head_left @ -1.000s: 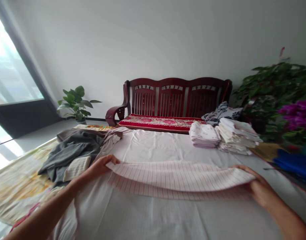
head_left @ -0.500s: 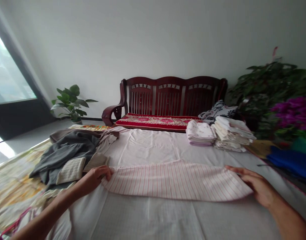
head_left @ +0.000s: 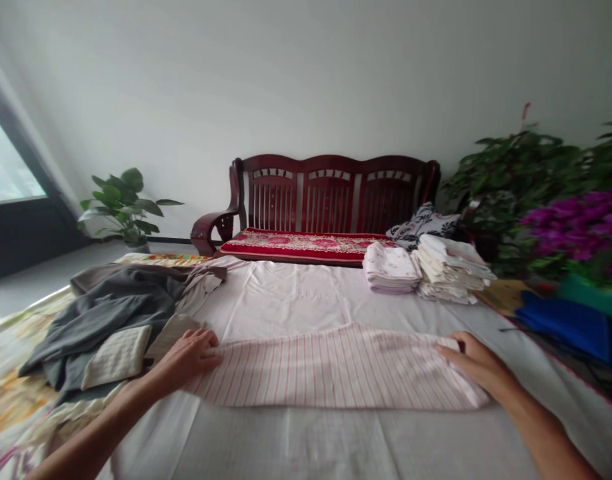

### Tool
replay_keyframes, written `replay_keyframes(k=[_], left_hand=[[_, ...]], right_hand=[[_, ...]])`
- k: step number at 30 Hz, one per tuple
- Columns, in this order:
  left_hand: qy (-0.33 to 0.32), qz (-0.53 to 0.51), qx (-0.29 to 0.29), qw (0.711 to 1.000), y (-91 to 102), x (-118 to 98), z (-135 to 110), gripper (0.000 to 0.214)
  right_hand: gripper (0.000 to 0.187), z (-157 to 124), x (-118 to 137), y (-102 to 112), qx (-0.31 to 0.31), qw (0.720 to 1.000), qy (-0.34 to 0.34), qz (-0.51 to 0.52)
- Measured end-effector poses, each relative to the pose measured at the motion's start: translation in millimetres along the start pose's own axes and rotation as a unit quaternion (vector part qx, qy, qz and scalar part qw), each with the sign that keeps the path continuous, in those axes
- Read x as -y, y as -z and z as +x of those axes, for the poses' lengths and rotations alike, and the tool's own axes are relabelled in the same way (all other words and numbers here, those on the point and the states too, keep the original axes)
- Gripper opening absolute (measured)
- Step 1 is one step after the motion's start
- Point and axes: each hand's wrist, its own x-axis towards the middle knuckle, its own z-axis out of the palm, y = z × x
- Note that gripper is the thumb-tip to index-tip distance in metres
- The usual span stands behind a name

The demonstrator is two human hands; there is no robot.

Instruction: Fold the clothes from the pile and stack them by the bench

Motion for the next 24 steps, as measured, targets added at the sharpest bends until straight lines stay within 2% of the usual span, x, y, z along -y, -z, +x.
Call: replay_keyframes(k=[2, 4, 8, 13, 15, 18, 21, 24], left_hand=[[0.010, -0.054, -0.003, 0.998, 1.1, -2, 2, 0.017], [0.024, -0.130, -0.014, 0.991, 4.0, -5, 4, 0.023], [0.084, -0.286, -0.038, 0.954, 18.0, -19, 14, 0.040], [0.058, -0.406, -0.093, 0.907, 32.7, -21, 57, 0.054], [0.078, -0.374, -0.092, 0.920, 29.2, -14, 82, 0.055], [0.150, -0.167, -0.090, 0.970, 16.5, 1, 111, 0.046], [0.172, -0.034, -0.104, 0.979, 4.7, 7, 124, 0.041], [0.145, 0.017, -0.119, 0.982, -3.6, -6, 129, 0.040]], right_hand=[[0.033, 0, -4, -1, 0.024, 0.998, 0.021, 0.048], [0.036, -2, 1, 1, 0.016, 0.995, 0.033, 0.094], [0.044, 2, 28, 9, -0.013, 0.987, 0.022, 0.162], [0.041, 25, 64, 2, -0.078, 0.974, 0.014, 0.214], [0.041, 35, 71, -10, -0.085, 0.970, -0.009, 0.226], [0.043, 43, 70, -33, -0.015, 0.973, -0.057, 0.221], [0.051, 45, 59, -53, 0.046, 0.973, -0.055, 0.219], [0.062, 44, 44, -65, 0.025, 0.978, -0.034, 0.203]])
